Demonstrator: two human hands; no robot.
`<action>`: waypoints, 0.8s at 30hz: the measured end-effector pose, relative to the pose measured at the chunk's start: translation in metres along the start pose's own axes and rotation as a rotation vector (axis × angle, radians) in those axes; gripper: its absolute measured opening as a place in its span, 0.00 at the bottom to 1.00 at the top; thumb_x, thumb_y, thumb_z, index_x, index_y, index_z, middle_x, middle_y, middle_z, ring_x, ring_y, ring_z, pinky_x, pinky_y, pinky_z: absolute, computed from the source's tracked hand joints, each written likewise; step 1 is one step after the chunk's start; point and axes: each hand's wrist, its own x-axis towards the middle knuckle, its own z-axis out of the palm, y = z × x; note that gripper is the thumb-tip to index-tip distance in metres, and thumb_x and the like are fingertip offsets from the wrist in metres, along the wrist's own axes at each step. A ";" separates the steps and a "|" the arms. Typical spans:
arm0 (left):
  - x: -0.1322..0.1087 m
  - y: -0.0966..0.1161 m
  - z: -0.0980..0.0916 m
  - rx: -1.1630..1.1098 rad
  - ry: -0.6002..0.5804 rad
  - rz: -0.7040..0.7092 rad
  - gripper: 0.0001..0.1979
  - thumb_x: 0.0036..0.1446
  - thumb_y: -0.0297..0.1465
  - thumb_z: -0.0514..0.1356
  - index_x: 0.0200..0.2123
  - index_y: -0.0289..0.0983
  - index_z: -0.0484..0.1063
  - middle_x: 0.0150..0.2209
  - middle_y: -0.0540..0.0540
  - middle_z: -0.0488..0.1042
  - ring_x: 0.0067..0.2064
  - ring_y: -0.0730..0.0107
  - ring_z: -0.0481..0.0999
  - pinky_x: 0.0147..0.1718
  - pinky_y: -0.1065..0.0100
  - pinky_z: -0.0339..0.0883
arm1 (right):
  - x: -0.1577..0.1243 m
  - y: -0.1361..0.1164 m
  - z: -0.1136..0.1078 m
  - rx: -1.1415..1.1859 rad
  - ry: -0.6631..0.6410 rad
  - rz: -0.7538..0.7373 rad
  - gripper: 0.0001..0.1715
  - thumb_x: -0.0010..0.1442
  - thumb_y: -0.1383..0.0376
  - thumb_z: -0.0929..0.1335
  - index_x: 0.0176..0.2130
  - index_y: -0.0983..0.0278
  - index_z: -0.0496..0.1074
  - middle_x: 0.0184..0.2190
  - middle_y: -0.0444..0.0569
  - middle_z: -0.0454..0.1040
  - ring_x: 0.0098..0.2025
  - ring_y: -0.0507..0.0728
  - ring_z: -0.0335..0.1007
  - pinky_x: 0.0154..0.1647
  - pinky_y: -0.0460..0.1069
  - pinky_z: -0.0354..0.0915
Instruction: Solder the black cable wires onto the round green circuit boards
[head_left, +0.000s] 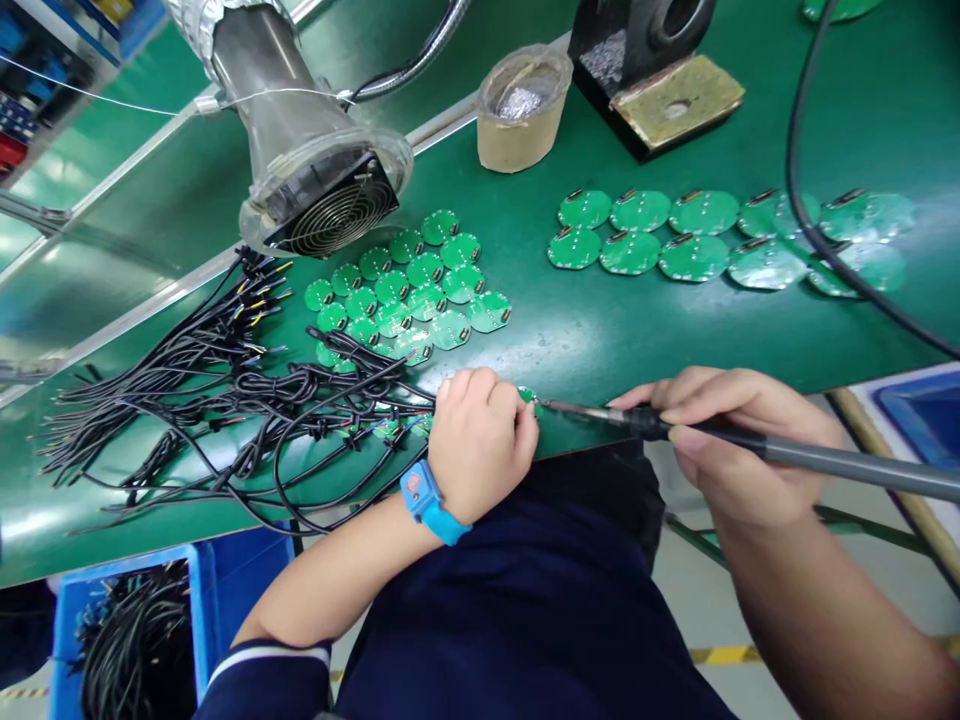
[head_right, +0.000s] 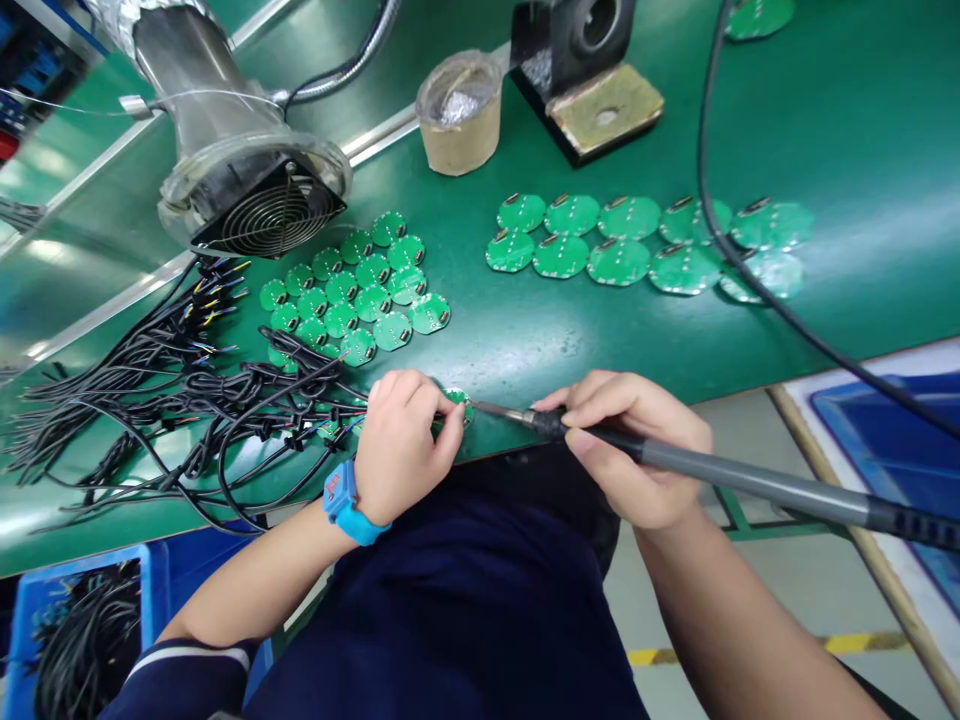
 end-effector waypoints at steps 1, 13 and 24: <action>-0.001 0.000 0.001 0.006 0.006 0.009 0.09 0.58 0.31 0.53 0.26 0.36 0.64 0.30 0.45 0.66 0.36 0.63 0.64 0.34 0.61 0.58 | 0.000 0.000 0.000 -0.006 0.001 -0.002 0.06 0.48 0.70 0.69 0.30 0.60 0.73 0.21 0.43 0.66 0.24 0.54 0.65 0.30 0.59 0.72; -0.001 0.003 0.000 0.043 -0.020 -0.009 0.08 0.58 0.31 0.53 0.26 0.36 0.65 0.31 0.44 0.67 0.36 0.63 0.65 0.35 0.61 0.59 | 0.004 0.000 0.005 0.102 0.177 -0.053 0.05 0.45 0.70 0.70 0.28 0.61 0.73 0.20 0.43 0.66 0.22 0.53 0.64 0.27 0.55 0.69; 0.008 -0.012 -0.020 0.041 -0.320 0.162 0.32 0.41 0.46 0.66 0.45 0.31 0.68 0.38 0.40 0.69 0.41 0.57 0.69 0.41 0.60 0.66 | 0.011 0.009 0.007 0.054 0.426 -0.158 0.05 0.38 0.68 0.71 0.22 0.61 0.71 0.18 0.42 0.66 0.18 0.52 0.59 0.18 0.50 0.58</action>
